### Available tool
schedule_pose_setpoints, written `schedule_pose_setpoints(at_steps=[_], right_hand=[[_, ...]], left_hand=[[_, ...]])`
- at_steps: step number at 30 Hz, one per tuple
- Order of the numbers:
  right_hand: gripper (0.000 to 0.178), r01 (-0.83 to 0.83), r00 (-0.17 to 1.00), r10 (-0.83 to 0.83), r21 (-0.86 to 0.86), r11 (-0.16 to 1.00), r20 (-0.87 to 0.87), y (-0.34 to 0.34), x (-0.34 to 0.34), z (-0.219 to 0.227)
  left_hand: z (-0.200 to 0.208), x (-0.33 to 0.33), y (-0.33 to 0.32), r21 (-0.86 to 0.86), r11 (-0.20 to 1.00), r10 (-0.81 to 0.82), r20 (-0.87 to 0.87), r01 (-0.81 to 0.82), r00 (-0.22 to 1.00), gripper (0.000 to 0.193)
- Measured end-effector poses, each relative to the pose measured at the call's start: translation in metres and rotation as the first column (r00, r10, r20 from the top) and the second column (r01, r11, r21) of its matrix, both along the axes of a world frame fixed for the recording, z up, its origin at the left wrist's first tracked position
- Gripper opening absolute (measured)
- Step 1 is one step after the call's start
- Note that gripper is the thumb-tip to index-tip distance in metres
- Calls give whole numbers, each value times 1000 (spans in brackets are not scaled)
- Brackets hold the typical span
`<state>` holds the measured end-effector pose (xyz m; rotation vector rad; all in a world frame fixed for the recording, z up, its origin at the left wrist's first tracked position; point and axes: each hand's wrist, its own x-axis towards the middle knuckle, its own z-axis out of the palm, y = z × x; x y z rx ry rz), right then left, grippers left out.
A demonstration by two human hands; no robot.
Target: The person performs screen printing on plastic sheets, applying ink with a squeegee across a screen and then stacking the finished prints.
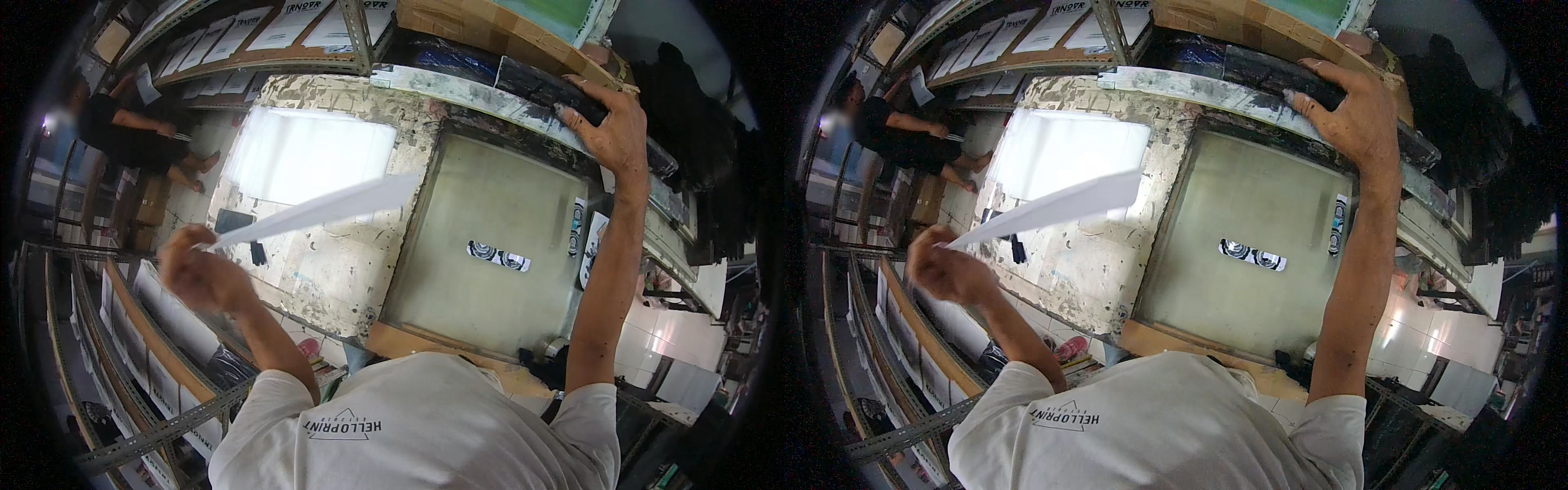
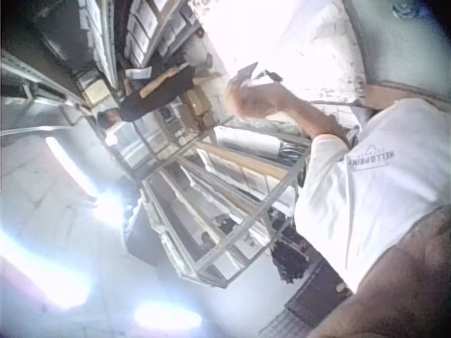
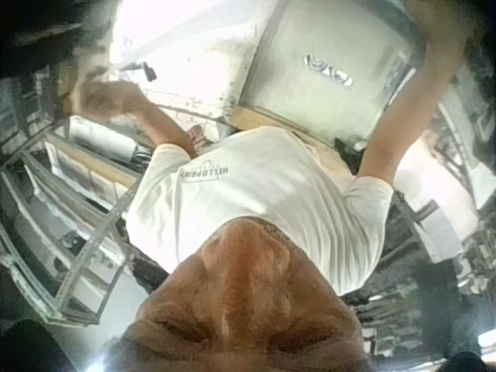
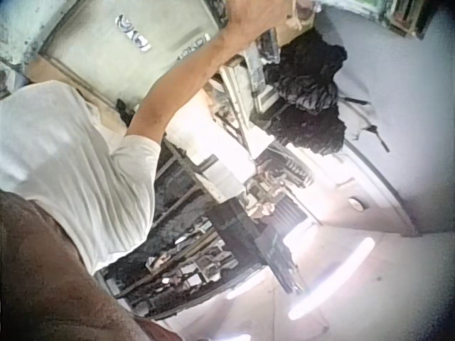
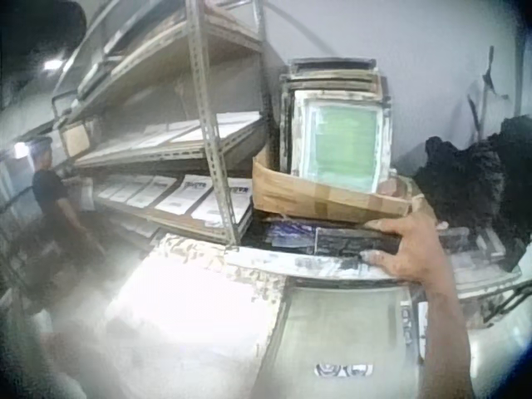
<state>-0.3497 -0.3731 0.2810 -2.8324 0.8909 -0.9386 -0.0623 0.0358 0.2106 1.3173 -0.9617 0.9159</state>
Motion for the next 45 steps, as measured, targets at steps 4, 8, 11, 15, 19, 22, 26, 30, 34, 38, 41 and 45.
schedule_pose_setpoints(at_steps=[4,8,11,15,19,22,26,30,34,38,41,45], right_hand=[[51,-11,999,8,88,996,32,0,1,2],[52,0,999,-5,101,995,52,1,1,2],[53,10,999,-13,64,998,47,3,1,2],[55,58,998,-56,76,995,-18,3,0,4],[57,18,1000,-19,36,999,15,0,1,2],[57,4,1000,-5,9,1000,31,-4,1,-2],[57,-26,998,30,-66,997,50,-7,0,-5],[51,16,999,-16,-28,999,28,-9,1,-5],[52,7,999,-4,-65,998,34,-13,2,-5],[52,60,998,-65,-148,987,-27,-12,2,-4],[51,-33,999,31,61,998,37,-7,-1,4],[49,-56,997,49,124,991,57,-2,5,19]], left_hand=[[28,6,-27,98,981,-173,64,166,983,18],[-26,9,-117,341,813,-357,-351,473,866,31],[-79,-2,-195,463,654,-432,-421,598,798,25],[-122,-22,-278,677,513,-373,-377,527,848,18],[-148,-55,-295,643,687,-315,-155,337,936,30],[-179,-73,-236,780,509,-264,-260,364,929,41],[-220,-82,-160,943,151,-81,-286,296,955,50],[-257,-83,-174,936,187,-135,-275,297,952,58],[-282,-97,-239,938,212,-259,-216,273,942,59],[-288,-149,-295,927,219,-376,-207,304,903,62],[-282,-214,-302,929,129,-403,-270,346,875,64],[-266,-254,-308,917,89,-404,-323,388,856,65]])
